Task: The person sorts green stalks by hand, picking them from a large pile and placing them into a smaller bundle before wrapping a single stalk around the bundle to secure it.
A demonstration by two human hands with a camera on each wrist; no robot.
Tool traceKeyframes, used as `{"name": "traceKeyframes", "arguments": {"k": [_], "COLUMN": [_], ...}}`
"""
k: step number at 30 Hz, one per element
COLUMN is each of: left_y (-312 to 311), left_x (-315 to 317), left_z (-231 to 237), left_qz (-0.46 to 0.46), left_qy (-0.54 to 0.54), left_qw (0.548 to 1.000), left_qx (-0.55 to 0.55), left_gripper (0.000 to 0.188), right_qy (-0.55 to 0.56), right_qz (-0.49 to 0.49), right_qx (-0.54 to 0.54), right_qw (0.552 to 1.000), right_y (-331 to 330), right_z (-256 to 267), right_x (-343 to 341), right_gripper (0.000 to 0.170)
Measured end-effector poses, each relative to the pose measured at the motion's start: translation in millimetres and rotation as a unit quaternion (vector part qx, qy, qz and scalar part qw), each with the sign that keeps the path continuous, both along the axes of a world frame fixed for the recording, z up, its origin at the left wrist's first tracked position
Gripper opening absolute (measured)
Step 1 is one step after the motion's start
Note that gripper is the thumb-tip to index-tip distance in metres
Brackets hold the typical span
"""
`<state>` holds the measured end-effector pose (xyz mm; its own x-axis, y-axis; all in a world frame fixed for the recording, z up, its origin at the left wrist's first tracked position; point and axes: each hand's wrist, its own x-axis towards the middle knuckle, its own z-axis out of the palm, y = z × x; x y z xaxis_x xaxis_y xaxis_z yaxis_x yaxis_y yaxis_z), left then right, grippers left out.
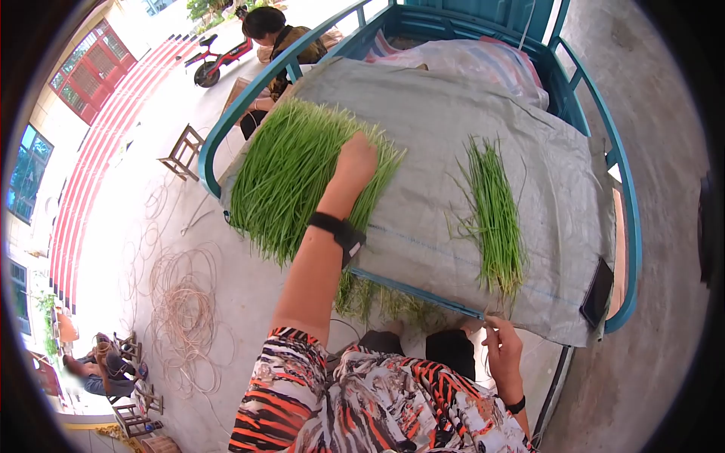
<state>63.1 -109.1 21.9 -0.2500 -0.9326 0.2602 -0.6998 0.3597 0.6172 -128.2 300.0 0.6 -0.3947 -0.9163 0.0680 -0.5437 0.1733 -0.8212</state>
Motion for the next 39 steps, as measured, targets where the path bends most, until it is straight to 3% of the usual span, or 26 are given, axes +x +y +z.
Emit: {"name": "traceKeyframes", "arguments": {"k": [4, 7, 10, 14, 16, 19, 23, 26, 29, 32, 35, 39], "left_y": [-27.7, -22.7, -13.4, -13.9, -11.0, 15.4, 85.3, 145.9, 185.0, 185.0, 177.3, 177.1], "left_x": [-17.5, -20.7, -24.2, -18.5, -12.3, -2.2, 12.9, -3.6, -19.2, -41.3, -61.3, -75.4], "left_z": [-34.1, -51.5, -52.1, -57.3, -48.7, -21.2, 47.3, 77.8, 50.9, 2.8, -23.5, -53.2], "left_qz": [0.041, 0.010, 0.007, -0.099, -0.152, -0.210, -0.335, -0.343, -0.357, -0.315, -0.252, -0.158], "left_qy": [-0.025, -0.084, -0.126, -0.200, -0.228, -0.254, -0.230, -0.307, -0.160, -0.092, -0.055, -0.022], "left_qw": [0.999, 0.993, 0.988, 0.969, 0.958, 0.933, 0.904, 0.888, 0.919, 0.945, 0.965, 0.987], "left_qx": [0.002, -0.086, -0.092, -0.102, -0.083, -0.146, -0.133, -0.022, -0.043, -0.006, 0.053, 0.016], "left_gripper": [0.028, 0.038, 0.042, 0.043, 0.048, 0.026, 0.017, 0.018, 0.025, 0.031, 0.030, 0.032], "right_qy": [0.017, 0.009, 0.013, 0.027, 0.029, 0.056, 0.108, 0.081, 0.095, 0.152, 0.164, 0.190], "right_qz": [0.013, 0.013, 0.021, 0.044, 0.043, 0.045, -0.032, -0.129, -0.179, -0.201, -0.216, -0.254], "right_qx": [0.034, 0.060, 0.062, 0.063, 0.057, 0.056, -0.024, -0.025, -0.036, -0.071, -0.051, -0.011], "right_qw": [0.999, 0.998, 0.998, 0.997, 0.997, 0.996, 0.993, 0.988, 0.979, 0.965, 0.961, 0.948], "right_y": [5.0, 10.3, 12.5, 12.0, 7.8, 5.7, -8.1, -16.7, -30.9, -48.7, -55.4, -54.7], "right_z": [0.7, -1.9, -4.9, -8.8, -7.4, -11.3, -4.7, 1.6, 7.6, 9.4, 12.1, 15.5], "right_x": [6.7, 9.6, 13.0, 14.4, 17.2, 15.9, 17.1, 12.3, -0.3, -11.8, -16.7, -22.6], "right_gripper": [0.019, 0.018, 0.018, 0.016, 0.014, 0.015, 0.018, 0.020, 0.020, 0.014, 0.012, 0.012]}}
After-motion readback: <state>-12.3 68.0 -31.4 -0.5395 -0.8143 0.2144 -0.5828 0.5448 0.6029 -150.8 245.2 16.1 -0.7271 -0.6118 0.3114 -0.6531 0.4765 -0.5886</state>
